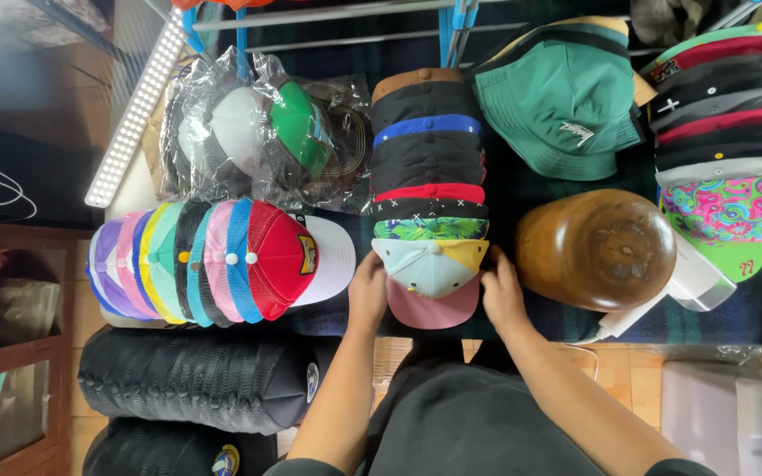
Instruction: Cleaning and reshaping various hats using a handheld steamer and a brush on a display rack.
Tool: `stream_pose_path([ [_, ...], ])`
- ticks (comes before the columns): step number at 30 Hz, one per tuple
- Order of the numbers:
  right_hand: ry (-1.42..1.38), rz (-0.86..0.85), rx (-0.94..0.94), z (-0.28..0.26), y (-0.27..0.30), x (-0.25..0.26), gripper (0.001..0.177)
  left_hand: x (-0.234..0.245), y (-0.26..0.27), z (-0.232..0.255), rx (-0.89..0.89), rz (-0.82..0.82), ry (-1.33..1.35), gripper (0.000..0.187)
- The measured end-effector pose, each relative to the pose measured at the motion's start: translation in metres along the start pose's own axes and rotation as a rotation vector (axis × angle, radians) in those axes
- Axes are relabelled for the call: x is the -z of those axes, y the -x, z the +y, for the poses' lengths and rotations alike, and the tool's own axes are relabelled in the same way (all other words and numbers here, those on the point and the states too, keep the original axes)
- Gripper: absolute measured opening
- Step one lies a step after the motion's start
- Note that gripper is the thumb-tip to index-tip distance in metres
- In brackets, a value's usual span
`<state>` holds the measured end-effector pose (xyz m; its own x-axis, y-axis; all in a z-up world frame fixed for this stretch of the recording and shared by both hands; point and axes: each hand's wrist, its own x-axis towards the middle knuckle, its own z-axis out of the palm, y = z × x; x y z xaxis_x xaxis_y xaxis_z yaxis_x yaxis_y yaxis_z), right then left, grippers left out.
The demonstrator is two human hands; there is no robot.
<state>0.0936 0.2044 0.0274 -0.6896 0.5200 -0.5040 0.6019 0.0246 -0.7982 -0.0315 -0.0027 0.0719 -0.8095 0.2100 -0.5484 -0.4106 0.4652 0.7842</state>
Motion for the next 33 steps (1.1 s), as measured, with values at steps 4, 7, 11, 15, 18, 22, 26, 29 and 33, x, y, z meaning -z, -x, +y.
stream_pose_path([
  [4, -0.338, -0.030, 0.060, -0.063, 0.021, -0.005, 0.073, 0.005, 0.029, 0.075, 0.017, -0.027, 0.546, 0.067],
  [7, -0.371, -0.104, 0.081, -0.087, 0.027, -0.011, 0.079, 0.009, 0.039, 0.093, 0.080, -0.087, 0.553, 0.069],
  [11, -0.366, -0.077, 0.088, -0.062, 0.010, -0.013, 0.077, 0.008, 0.012, 0.057, 0.093, -0.125, 0.551, 0.071],
  [15, -0.405, 0.006, 0.101, -0.011, -0.029, -0.007, 0.074, 0.002, -0.034, 0.002, 0.029, -0.062, 0.572, 0.076],
  [18, -0.450, 0.021, 0.137, -0.007, -0.059, -0.004, 0.072, 0.000, -0.051, 0.021, -0.023, -0.037, 0.622, 0.075],
  [22, -0.566, 0.014, 0.096, -0.105, -0.018, -0.021, 0.075, -0.017, -0.041, 0.061, -0.029, -0.079, 0.561, 0.078],
  [26, -0.326, 0.033, 0.056, -0.043, -0.049, -0.014, 0.075, -0.015, -0.029, 0.072, 0.065, -0.032, 0.614, 0.069],
  [29, -0.290, 0.014, 0.052, -0.058, -0.008, 0.006, 0.071, -0.002, -0.029, 0.016, -0.129, 0.095, 0.425, 0.059],
  [33, -0.236, -0.264, 0.124, -0.047, 0.038, 0.046, 0.063, 0.004, 0.018, 0.018, -0.635, 0.268, 0.020, 0.026],
])
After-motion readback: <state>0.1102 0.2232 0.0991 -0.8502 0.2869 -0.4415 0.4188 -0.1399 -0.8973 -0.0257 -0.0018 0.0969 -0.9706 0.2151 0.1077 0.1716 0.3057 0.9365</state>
